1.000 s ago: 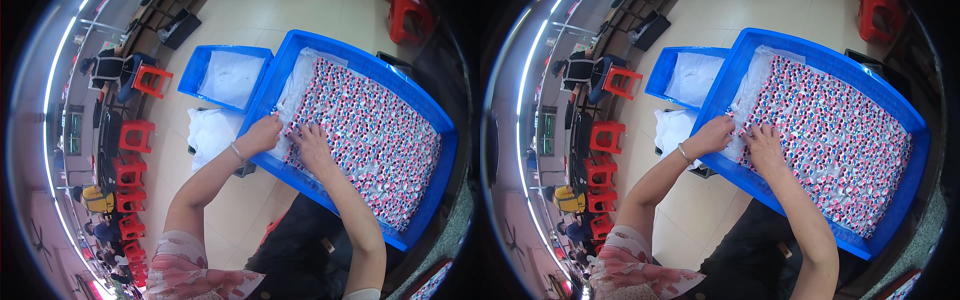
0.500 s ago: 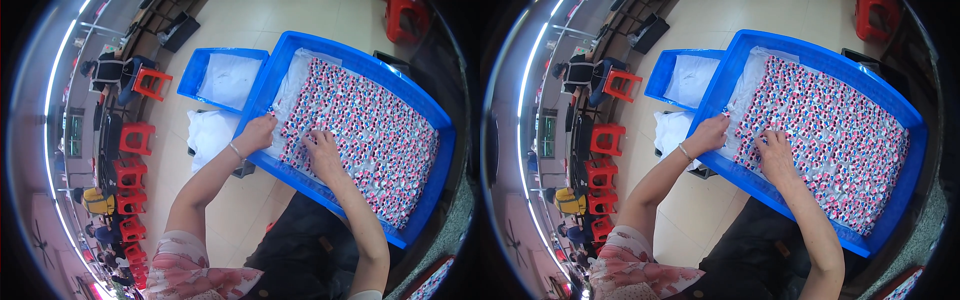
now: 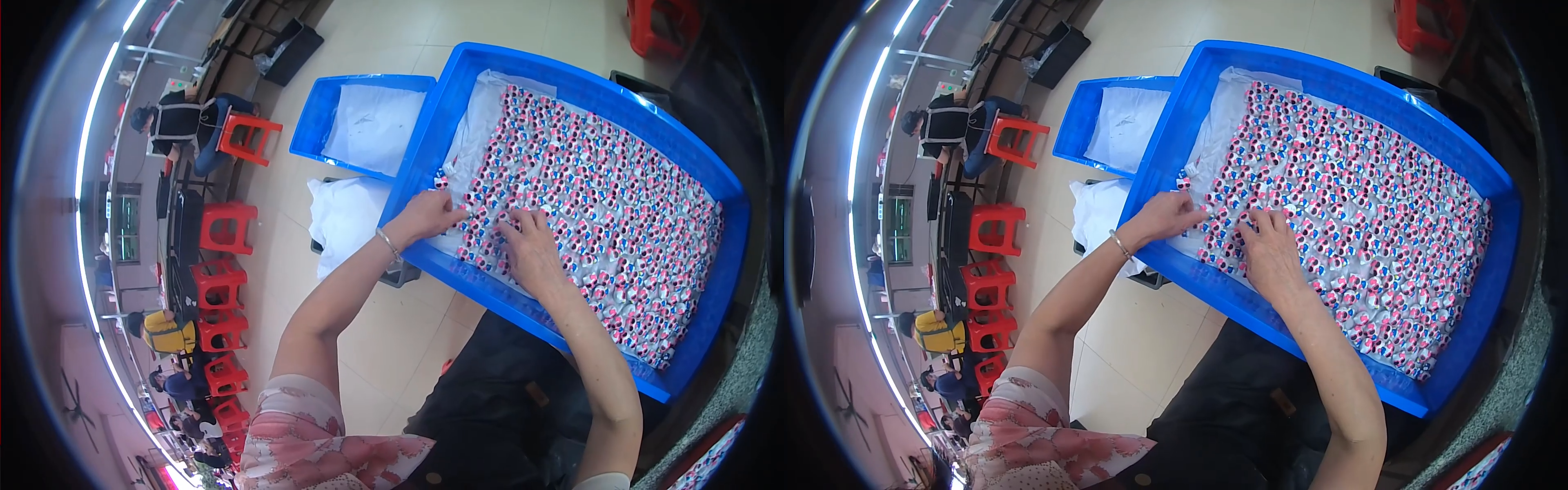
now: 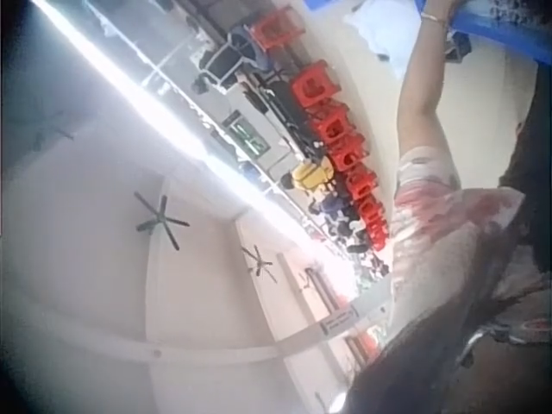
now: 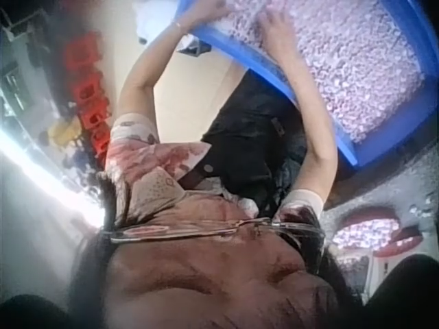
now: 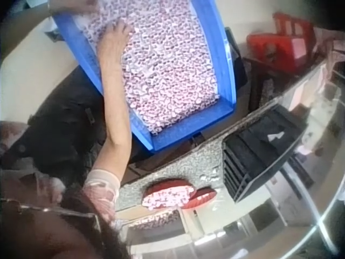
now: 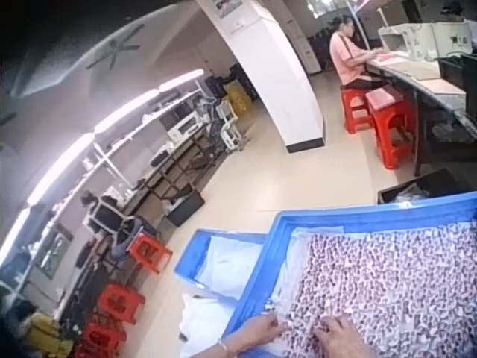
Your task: Arranging small capsules neatly into a storage bin at a factory workstation.
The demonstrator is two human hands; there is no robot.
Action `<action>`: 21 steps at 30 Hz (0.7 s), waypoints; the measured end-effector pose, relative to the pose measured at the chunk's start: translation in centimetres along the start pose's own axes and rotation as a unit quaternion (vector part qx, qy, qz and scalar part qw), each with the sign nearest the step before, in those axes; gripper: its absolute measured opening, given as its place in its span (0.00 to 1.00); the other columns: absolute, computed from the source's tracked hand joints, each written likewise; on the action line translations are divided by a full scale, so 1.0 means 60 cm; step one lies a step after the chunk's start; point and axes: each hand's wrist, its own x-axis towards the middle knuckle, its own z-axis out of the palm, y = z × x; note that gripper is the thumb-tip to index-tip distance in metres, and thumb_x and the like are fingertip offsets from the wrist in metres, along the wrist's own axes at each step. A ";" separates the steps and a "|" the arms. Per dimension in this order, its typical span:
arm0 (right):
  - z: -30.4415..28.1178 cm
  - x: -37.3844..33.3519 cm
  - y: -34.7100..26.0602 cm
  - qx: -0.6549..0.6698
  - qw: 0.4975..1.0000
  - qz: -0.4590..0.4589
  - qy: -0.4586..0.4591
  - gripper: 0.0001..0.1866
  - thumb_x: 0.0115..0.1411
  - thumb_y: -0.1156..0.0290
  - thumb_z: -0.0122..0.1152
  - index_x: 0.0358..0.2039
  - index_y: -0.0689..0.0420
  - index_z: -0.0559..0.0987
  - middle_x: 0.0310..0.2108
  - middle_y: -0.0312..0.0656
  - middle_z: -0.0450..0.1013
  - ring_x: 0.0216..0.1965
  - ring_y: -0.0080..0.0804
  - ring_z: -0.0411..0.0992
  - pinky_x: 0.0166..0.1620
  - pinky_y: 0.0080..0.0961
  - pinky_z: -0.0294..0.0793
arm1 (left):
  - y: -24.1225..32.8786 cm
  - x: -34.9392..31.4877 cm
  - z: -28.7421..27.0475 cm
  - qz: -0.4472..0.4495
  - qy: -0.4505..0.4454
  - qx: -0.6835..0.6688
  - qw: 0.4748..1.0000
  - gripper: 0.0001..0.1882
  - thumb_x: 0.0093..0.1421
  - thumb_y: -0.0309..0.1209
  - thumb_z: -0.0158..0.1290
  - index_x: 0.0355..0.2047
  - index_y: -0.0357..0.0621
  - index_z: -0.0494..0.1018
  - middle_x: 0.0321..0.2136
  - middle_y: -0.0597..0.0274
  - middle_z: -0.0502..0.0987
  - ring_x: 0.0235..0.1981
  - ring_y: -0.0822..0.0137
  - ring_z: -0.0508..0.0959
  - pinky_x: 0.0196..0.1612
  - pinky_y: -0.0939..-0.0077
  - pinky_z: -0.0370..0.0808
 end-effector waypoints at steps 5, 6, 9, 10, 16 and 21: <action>-0.001 0.002 0.000 -0.006 1.000 0.003 -0.011 0.20 0.47 0.80 0.62 0.44 0.61 0.77 0.50 0.46 0.67 0.52 0.46 0.63 0.52 0.38 0.67 | -0.038 -0.037 0.001 0.131 0.030 0.077 0.988 0.05 0.52 0.28 0.56 0.29 0.41 0.75 0.32 0.51 0.75 0.37 0.53 0.76 0.40 0.61 0.73; -0.003 0.002 -0.002 -0.003 1.000 0.007 -0.016 0.21 0.46 0.81 0.62 0.45 0.60 0.77 0.50 0.48 0.67 0.51 0.48 0.63 0.53 0.38 0.67 | -0.038 -0.039 0.004 0.136 0.001 0.111 0.984 0.05 0.51 0.24 0.54 0.30 0.40 0.74 0.35 0.50 0.74 0.39 0.51 0.76 0.42 0.59 0.74; -0.001 -0.002 -0.004 -0.002 1.000 0.008 -0.017 0.22 0.46 0.81 0.63 0.46 0.60 0.76 0.49 0.49 0.66 0.51 0.49 0.63 0.54 0.38 0.67 | -0.034 -0.043 -0.003 0.157 -0.040 0.156 0.974 0.08 0.48 0.21 0.53 0.31 0.40 0.74 0.38 0.49 0.74 0.40 0.49 0.77 0.42 0.57 0.74; -0.001 -0.003 -0.003 -0.002 1.000 0.005 -0.016 0.22 0.47 0.81 0.63 0.46 0.60 0.77 0.49 0.49 0.66 0.50 0.49 0.63 0.54 0.38 0.67 | -0.029 -0.044 -0.008 0.173 -0.055 0.168 0.969 0.09 0.47 0.21 0.53 0.31 0.41 0.73 0.36 0.50 0.75 0.40 0.50 0.77 0.41 0.57 0.75; -0.004 -0.008 -0.007 0.001 1.000 0.002 -0.024 0.21 0.48 0.80 0.62 0.46 0.60 0.77 0.49 0.49 0.66 0.51 0.49 0.63 0.54 0.37 0.67 | 0.005 -0.041 -0.030 0.106 -0.153 0.169 0.968 0.08 0.45 0.24 0.55 0.28 0.44 0.72 0.30 0.55 0.76 0.37 0.52 0.77 0.38 0.60 0.73; -0.010 -0.011 -0.002 0.013 0.999 0.010 -0.030 0.21 0.49 0.81 0.61 0.46 0.60 0.77 0.50 0.48 0.66 0.51 0.48 0.63 0.55 0.38 0.67 | -0.013 -0.048 -0.025 0.130 -0.061 0.097 0.985 0.09 0.47 0.23 0.53 0.31 0.44 0.74 0.32 0.55 0.75 0.36 0.53 0.77 0.37 0.61 0.73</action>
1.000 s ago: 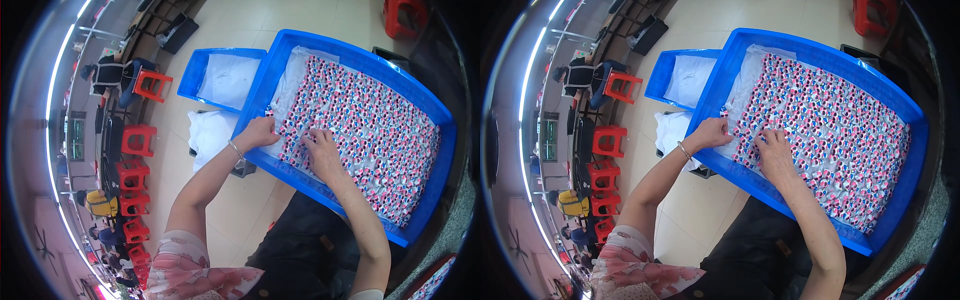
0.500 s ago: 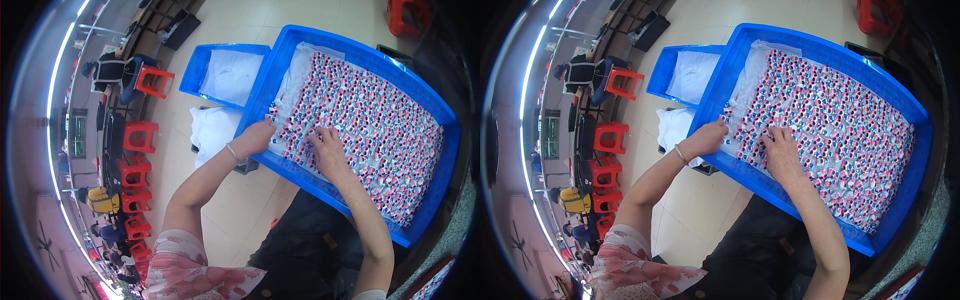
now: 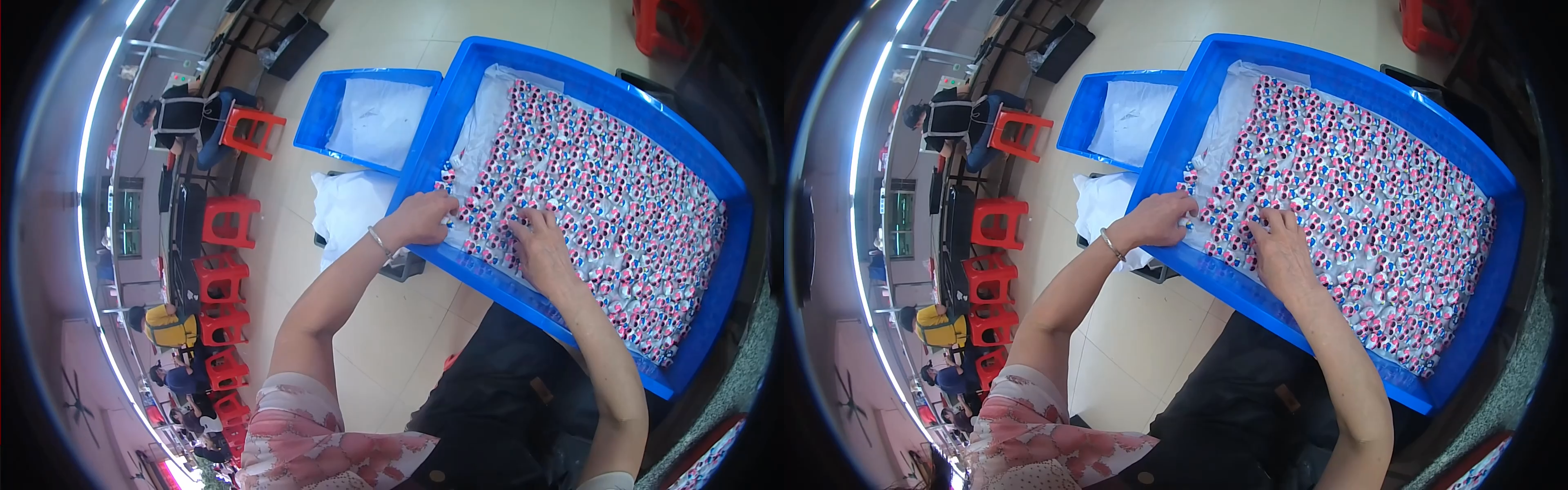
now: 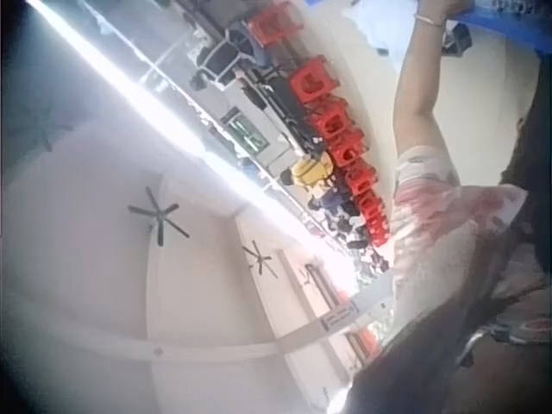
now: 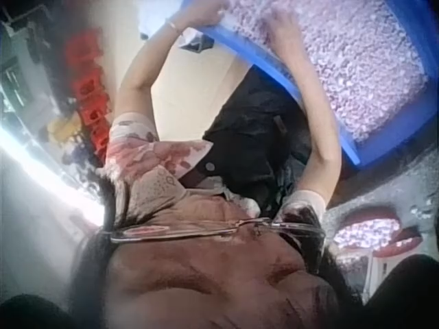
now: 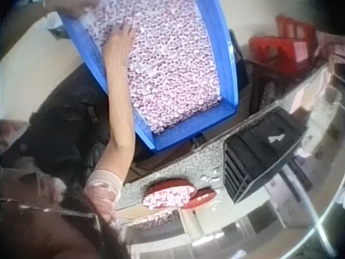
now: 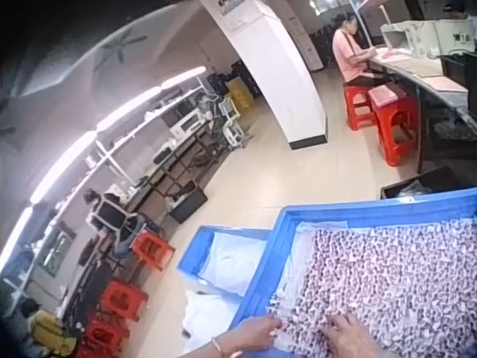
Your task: Arranging small capsules neatly into a storage bin at a factory workstation.
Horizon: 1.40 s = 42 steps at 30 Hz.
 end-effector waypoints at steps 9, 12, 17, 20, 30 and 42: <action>0.001 0.000 0.005 0.000 1.000 -0.001 -0.006 0.20 0.49 0.82 0.60 0.45 0.60 0.77 0.50 0.49 0.66 0.51 0.49 0.64 0.54 0.39 0.67 | -0.022 0.011 0.028 0.043 -0.002 -0.160 0.986 0.09 0.50 0.25 0.58 0.34 0.42 0.75 0.32 0.56 0.74 0.34 0.58 0.76 0.38 0.65 0.73; 0.006 -0.007 0.007 -0.003 1.000 -0.003 -0.004 0.20 0.48 0.81 0.60 0.45 0.60 0.77 0.50 0.49 0.66 0.51 0.49 0.65 0.53 0.39 0.68 | -0.019 0.023 0.030 0.058 -0.003 -0.133 0.989 0.06 0.49 0.25 0.58 0.29 0.42 0.76 0.29 0.56 0.75 0.32 0.58 0.77 0.36 0.65 0.73; -0.004 -0.010 0.003 -0.005 1.000 0.010 -0.019 0.21 0.48 0.81 0.61 0.45 0.59 0.77 0.50 0.49 0.66 0.52 0.49 0.64 0.53 0.40 0.67 | -0.007 0.032 0.019 -0.005 -0.095 -0.115 0.989 0.04 0.45 0.26 0.59 0.21 0.42 0.74 0.23 0.57 0.77 0.30 0.59 0.79 0.33 0.66 0.73; -0.007 -0.007 0.005 -0.012 1.000 0.012 -0.022 0.21 0.48 0.81 0.61 0.45 0.59 0.77 0.50 0.49 0.66 0.52 0.49 0.64 0.53 0.40 0.67 | -0.013 0.032 0.017 0.007 -0.112 -0.130 0.985 0.07 0.44 0.27 0.60 0.24 0.43 0.74 0.25 0.57 0.78 0.31 0.59 0.79 0.34 0.66 0.73; -0.018 -0.004 0.015 -0.014 1.000 0.007 -0.025 0.21 0.48 0.82 0.60 0.46 0.61 0.77 0.48 0.49 0.67 0.51 0.49 0.64 0.55 0.39 0.67 | -0.020 0.024 0.034 0.041 0.036 -0.037 0.998 0.10 0.48 0.31 0.62 0.27 0.42 0.73 0.26 0.57 0.77 0.31 0.55 0.78 0.36 0.64 0.73; -0.016 -0.010 0.015 -0.012 1.000 -0.001 -0.009 0.20 0.47 0.81 0.61 0.44 0.61 0.78 0.48 0.49 0.67 0.50 0.49 0.64 0.52 0.39 0.68 | -0.020 0.043 0.018 0.017 0.025 -0.076 0.997 0.13 0.44 0.33 0.62 0.24 0.41 0.69 0.25 0.54 0.74 0.30 0.53 0.76 0.32 0.61 0.71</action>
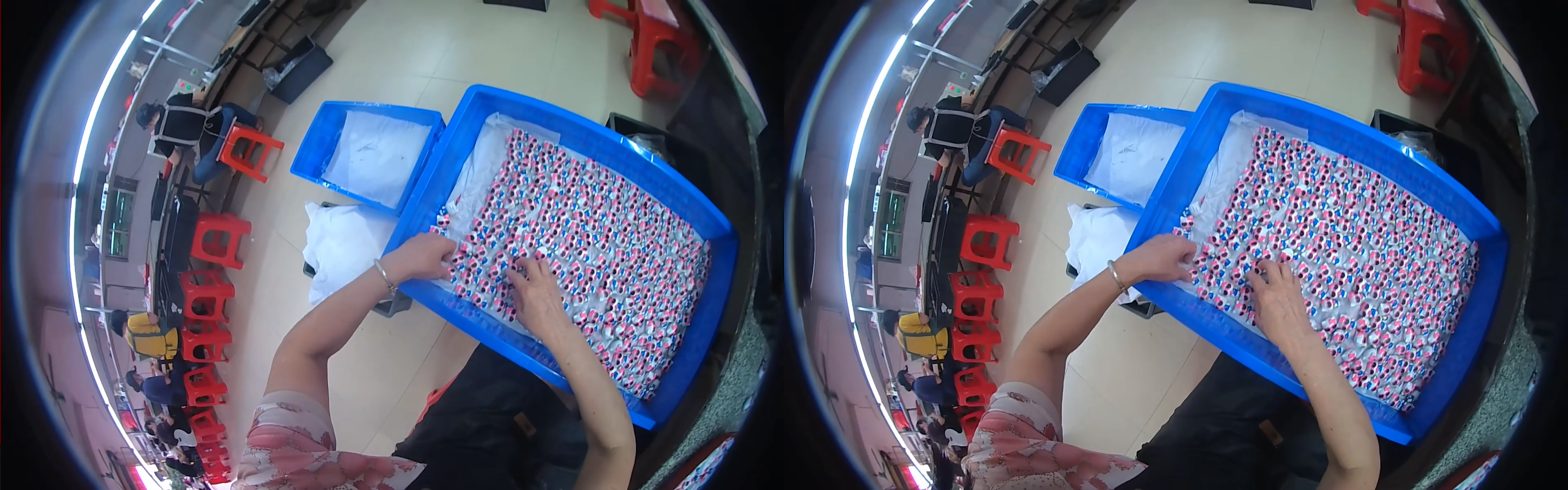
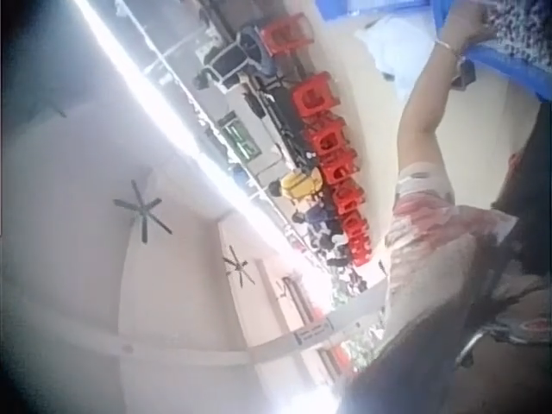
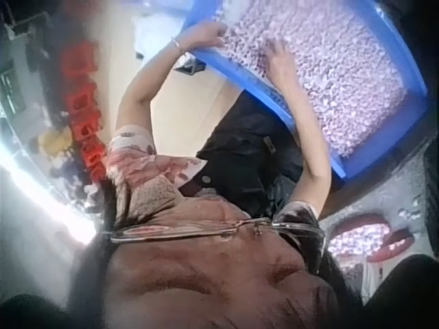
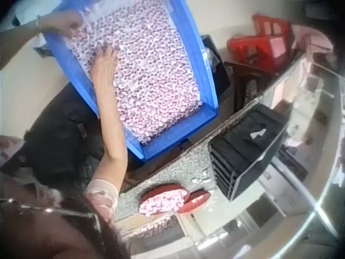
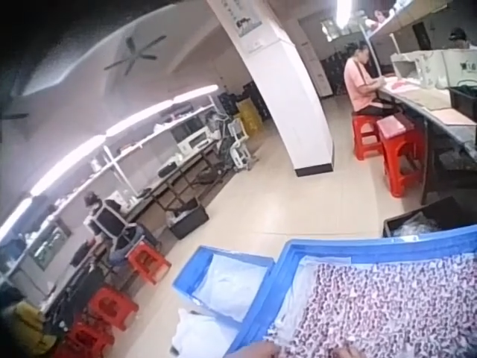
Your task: Arranging small capsules neatly into a storage bin at a factory workstation.
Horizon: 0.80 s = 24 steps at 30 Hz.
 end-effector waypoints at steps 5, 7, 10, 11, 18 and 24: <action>-0.004 0.003 0.003 -0.011 1.000 -0.002 0.000 0.20 0.46 0.81 0.61 0.43 0.61 0.78 0.47 0.49 0.68 0.49 0.48 0.65 0.51 0.38 0.69 | 0.023 0.063 -0.043 0.052 0.225 0.164 0.959 0.02 0.49 0.21 0.52 0.24 0.41 0.70 0.31 0.51 0.74 0.34 0.50 0.76 0.37 0.60 0.74; -0.004 0.008 0.002 0.006 1.000 -0.001 -0.002 0.20 0.46 0.81 0.61 0.43 0.61 0.78 0.46 0.48 0.68 0.48 0.48 0.66 0.51 0.38 0.69 | 0.016 0.089 -0.029 0.072 0.231 0.193 0.951 0.03 0.48 0.19 0.51 0.24 0.41 0.71 0.32 0.50 0.74 0.34 0.51 0.77 0.36 0.60 0.76; -0.010 0.013 -0.001 0.006 1.000 -0.014 0.007 0.19 0.48 0.80 0.61 0.44 0.61 0.78 0.46 0.49 0.69 0.47 0.48 0.66 0.51 0.38 0.69 | 0.015 0.112 -0.023 0.000 0.136 0.310 0.941 0.02 0.47 0.22 0.55 0.23 0.41 0.77 0.32 0.48 0.76 0.34 0.59 0.79 0.34 0.65 0.78; -0.012 0.013 0.001 0.012 1.000 -0.020 0.011 0.19 0.48 0.79 0.62 0.44 0.62 0.78 0.46 0.49 0.69 0.47 0.48 0.67 0.52 0.38 0.69 | 0.017 0.115 -0.025 0.003 0.144 0.309 0.940 0.02 0.47 0.22 0.55 0.23 0.41 0.77 0.32 0.48 0.76 0.34 0.59 0.79 0.34 0.65 0.78; -0.032 0.009 0.010 0.037 0.999 -0.014 0.011 0.18 0.49 0.79 0.62 0.43 0.61 0.78 0.47 0.49 0.68 0.47 0.48 0.67 0.51 0.38 0.70 | -0.005 0.158 -0.077 0.052 0.208 0.115 0.970 0.11 0.47 0.22 0.54 0.34 0.43 0.76 0.32 0.50 0.72 0.34 0.53 0.76 0.36 0.64 0.75; -0.043 0.018 0.010 0.053 0.999 0.000 -0.001 0.18 0.50 0.80 0.61 0.44 0.60 0.78 0.48 0.50 0.68 0.47 0.48 0.67 0.50 0.39 0.71 | 0.004 0.273 -0.120 0.055 0.301 -0.113 0.945 0.12 0.49 0.19 0.54 0.36 0.42 0.74 0.34 0.54 0.71 0.39 0.55 0.73 0.42 0.66 0.72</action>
